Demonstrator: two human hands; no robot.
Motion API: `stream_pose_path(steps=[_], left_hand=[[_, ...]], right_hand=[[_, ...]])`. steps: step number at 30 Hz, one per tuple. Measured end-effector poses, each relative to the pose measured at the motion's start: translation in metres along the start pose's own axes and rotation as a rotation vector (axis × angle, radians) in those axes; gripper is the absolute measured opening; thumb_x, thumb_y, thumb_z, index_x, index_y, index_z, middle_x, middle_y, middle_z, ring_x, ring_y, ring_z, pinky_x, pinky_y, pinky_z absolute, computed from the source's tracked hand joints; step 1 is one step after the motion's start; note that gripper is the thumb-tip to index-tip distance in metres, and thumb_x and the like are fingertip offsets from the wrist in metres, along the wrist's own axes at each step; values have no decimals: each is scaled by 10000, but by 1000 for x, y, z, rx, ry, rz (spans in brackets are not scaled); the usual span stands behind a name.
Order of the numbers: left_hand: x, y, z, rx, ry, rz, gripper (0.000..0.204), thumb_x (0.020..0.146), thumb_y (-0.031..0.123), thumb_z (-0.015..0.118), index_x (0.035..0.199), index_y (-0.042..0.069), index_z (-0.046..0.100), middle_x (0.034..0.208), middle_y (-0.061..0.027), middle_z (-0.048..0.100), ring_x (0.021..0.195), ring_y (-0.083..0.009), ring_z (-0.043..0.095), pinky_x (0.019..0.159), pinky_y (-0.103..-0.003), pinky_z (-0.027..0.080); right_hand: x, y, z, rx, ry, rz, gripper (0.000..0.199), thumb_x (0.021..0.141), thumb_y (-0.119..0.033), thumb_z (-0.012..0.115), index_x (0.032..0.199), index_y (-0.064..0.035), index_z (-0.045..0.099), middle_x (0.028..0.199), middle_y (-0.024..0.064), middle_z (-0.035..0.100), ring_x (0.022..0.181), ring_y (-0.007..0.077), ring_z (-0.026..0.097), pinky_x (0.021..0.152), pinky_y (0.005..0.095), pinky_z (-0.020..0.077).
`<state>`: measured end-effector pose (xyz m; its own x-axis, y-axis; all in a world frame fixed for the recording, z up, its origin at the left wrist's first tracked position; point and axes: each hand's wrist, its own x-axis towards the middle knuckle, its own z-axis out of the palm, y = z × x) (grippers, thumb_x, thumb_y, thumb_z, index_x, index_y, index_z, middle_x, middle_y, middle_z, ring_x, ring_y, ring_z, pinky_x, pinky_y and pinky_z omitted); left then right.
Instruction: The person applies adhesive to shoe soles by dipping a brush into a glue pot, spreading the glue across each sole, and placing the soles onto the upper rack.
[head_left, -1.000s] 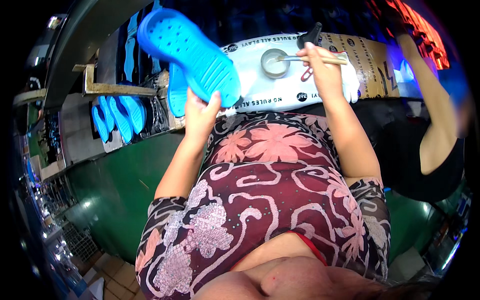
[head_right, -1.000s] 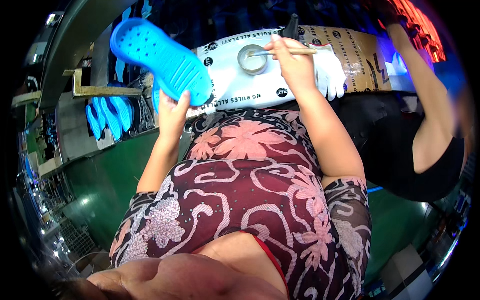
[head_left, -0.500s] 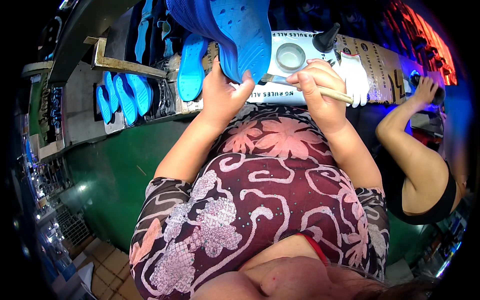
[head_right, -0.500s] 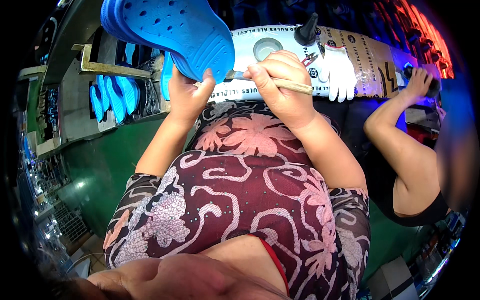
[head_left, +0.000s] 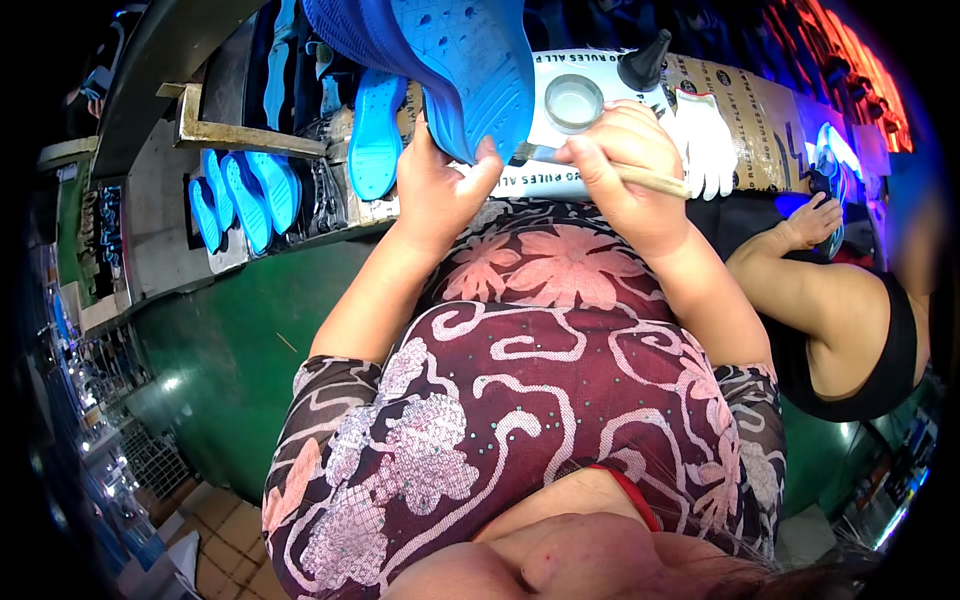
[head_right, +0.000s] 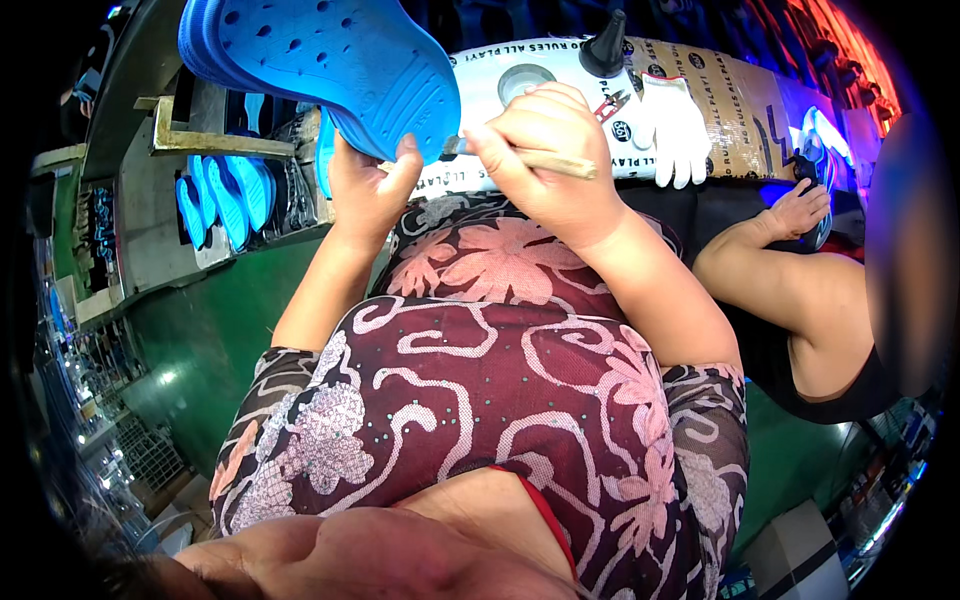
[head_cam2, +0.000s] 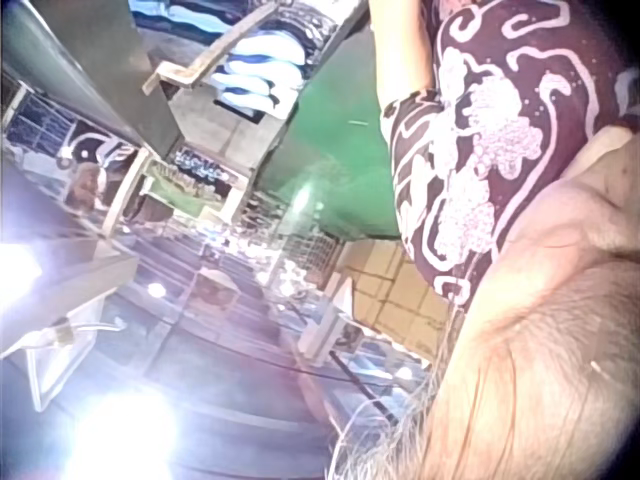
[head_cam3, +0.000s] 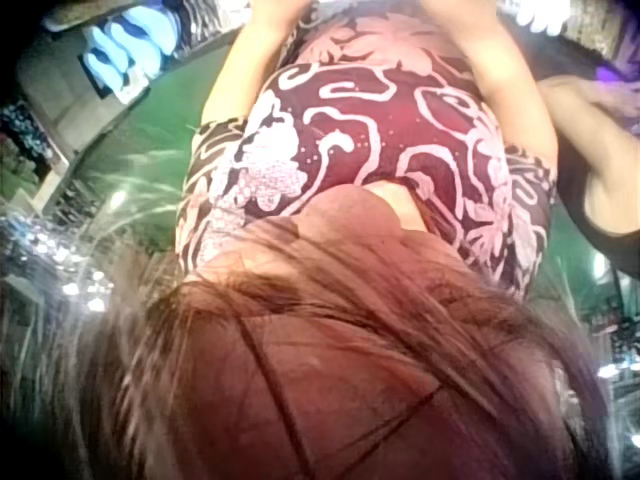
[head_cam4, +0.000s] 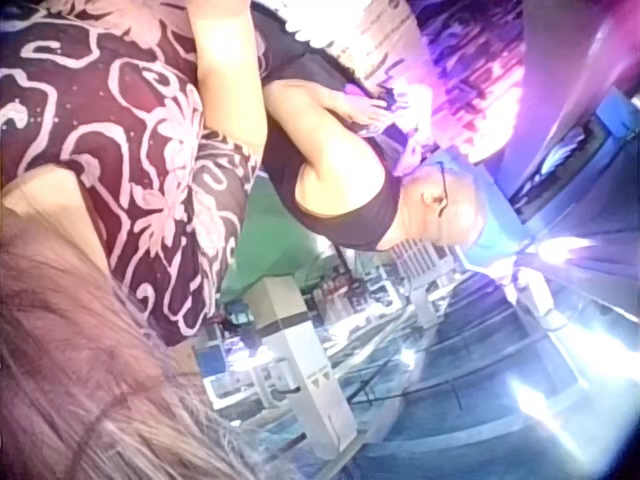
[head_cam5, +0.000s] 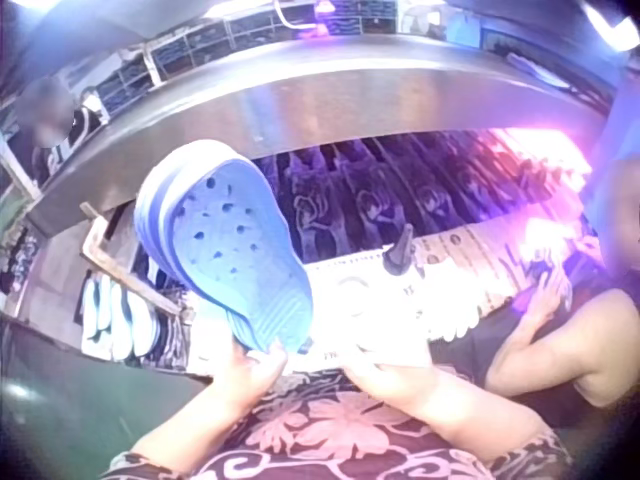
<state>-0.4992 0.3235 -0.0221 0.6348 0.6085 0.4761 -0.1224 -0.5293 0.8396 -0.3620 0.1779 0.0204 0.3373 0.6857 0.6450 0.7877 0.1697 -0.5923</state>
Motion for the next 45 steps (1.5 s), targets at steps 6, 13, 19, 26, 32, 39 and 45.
stream_pose_path(steps=[6,13,19,26,32,39,45], left_hand=[[1,2,-3,29,-24,43,437,712,15,640,1108,-33,462,865,-157,651,756,-212,657,688,-289,504],[-3,-4,1,61,-8,114,427,694,3,649,1084,-29,479,838,-139,645,742,-205,652,675,-290,504],[-6,-12,0,98,-12,249,401,667,-15,667,1030,-7,495,818,-128,635,711,-210,642,651,-296,502],[-9,-12,3,82,-23,236,314,704,-20,639,993,-21,517,877,-116,627,748,-183,621,679,-283,491],[-3,-1,1,65,-6,296,304,708,-7,638,1001,-18,561,887,-116,625,757,-190,620,692,-287,490],[-5,3,-3,308,-81,396,354,668,67,668,1007,-12,604,872,-109,640,779,-247,635,718,-334,497],[-5,1,-3,311,-29,470,239,710,18,644,944,-12,603,870,-89,637,751,-197,619,695,-293,492]], right_hand=[[-1,7,-2,-65,16,-35,171,761,-131,650,607,-71,604,560,43,535,542,228,493,613,330,367],[-4,1,-1,-8,6,-78,171,758,-156,665,616,-72,621,569,32,546,564,210,516,691,339,405],[-8,-2,-9,-63,-34,-55,202,758,-158,667,590,-63,610,556,29,546,534,212,508,648,325,397],[-3,-5,1,-42,37,-146,196,742,-166,689,587,-74,614,547,18,535,521,193,493,617,310,375],[-6,-12,0,-60,19,-136,211,736,-179,698,576,-80,603,525,14,505,512,195,482,641,315,383],[-4,-12,-4,-36,48,-114,213,754,-157,683,579,-76,592,529,21,505,500,208,479,613,317,377],[-11,-16,-3,-132,51,-160,149,700,-155,722,623,-123,598,585,-14,532,578,170,508,763,321,377]])
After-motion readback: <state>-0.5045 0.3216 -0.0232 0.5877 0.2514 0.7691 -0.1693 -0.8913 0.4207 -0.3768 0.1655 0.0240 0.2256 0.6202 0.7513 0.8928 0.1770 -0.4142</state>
